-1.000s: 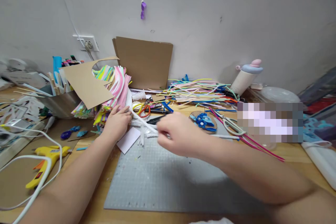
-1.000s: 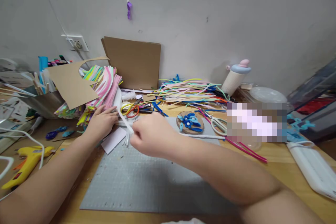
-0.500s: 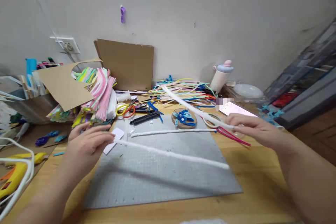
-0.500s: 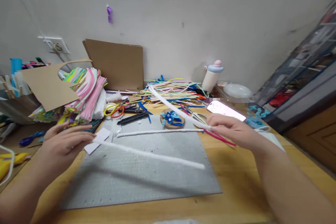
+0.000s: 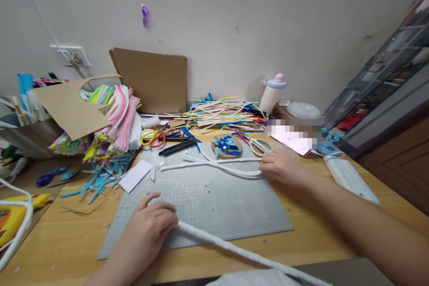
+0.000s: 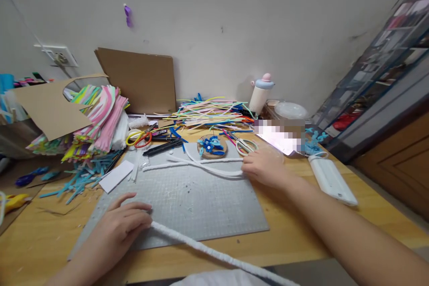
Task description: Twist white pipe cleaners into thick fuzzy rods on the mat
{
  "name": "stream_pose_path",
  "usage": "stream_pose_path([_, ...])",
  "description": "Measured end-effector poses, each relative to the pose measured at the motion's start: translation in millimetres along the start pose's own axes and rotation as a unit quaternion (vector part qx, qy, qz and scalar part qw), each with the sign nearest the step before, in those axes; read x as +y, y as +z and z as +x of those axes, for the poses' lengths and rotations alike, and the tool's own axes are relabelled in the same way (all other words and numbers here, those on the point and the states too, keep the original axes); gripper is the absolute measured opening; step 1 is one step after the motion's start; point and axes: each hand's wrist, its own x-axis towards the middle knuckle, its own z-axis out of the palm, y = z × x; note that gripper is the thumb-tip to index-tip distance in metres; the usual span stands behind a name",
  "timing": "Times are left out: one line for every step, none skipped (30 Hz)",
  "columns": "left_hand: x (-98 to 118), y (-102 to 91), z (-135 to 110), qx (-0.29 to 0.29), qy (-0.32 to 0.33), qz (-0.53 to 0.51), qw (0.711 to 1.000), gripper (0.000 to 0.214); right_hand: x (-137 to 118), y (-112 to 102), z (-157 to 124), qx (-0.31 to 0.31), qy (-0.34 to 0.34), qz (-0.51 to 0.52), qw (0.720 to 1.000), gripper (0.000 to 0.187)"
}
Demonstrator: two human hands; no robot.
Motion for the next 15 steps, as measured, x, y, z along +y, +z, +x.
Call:
stream_pose_path([0,0.5,0,0.000,-0.003,-0.004,1.000,0.019,4,2,-3,0.026,-0.012,-0.001,1.000,0.033])
stream_pose_path([1,0.8,-1,-0.002,-0.005,-0.007,1.000,0.019,7,5,-7,0.057,-0.024,0.006,0.998,0.033])
stream_pose_path([1,0.9,-1,-0.004,-0.006,-0.010,1.000,0.019,11,9,-11,0.092,-0.034,0.021,0.995,0.032])
stream_pose_path([1,0.9,0,-0.007,-0.007,-0.013,1.000,0.019,14,14,-16,0.129,-0.041,0.040,0.990,0.030])
stream_pose_path([1,0.7,0,-0.010,-0.007,-0.014,1.000,0.019,16,19,-20,0.167,-0.040,0.063,0.983,0.027])
stream_pose_path([2,0.6,1,-0.011,-0.007,-0.015,1.000,0.020,17,24,-24,0.202,-0.032,0.090,0.975,0.024])
stream_pose_path([2,0.5,2,-0.013,-0.008,-0.016,1.000,0.020,16,29,-27,0.232,-0.020,0.120,0.965,0.021])
stream_pose_path([2,0.6,3,-0.014,-0.008,-0.017,1.000,0.020,15,32,-29,0.258,0.004,0.159,0.953,0.020])
stream_pose_path([3,0.8,4,-0.016,-0.008,-0.018,1.000,0.020,12,34,-30,0.275,0.031,0.204,0.939,0.018])
stream_pose_path([3,1.3,6,-0.019,-0.009,-0.020,1.000,0.020,9,34,-30,0.287,0.061,0.255,0.921,0.017])
stream_pose_path([3,2.0,8,-0.022,-0.010,-0.020,0.999,0.021,5,32,-28,0.296,0.094,0.312,0.898,0.015])
stream_pose_path([4,2.9,10,-0.026,-0.010,-0.021,0.999,0.021,2,28,-26,0.305,0.124,0.376,0.866,0.013])
stream_pose_path([5,3.8,14,-0.029,-0.010,-0.022,0.999,0.020,0,23,-22,0.316,0.153,0.439,0.827,0.012])
stream_pose_path([5,4.7,17,-0.031,-0.010,-0.022,0.999,0.020,-1,16,-17,0.337,0.174,0.499,0.779,0.012])
stream_pose_path([6,5.5,21,-0.034,-0.009,-0.023,0.999,0.020,-1,6,-13,0.365,0.186,0.556,0.723,0.012])
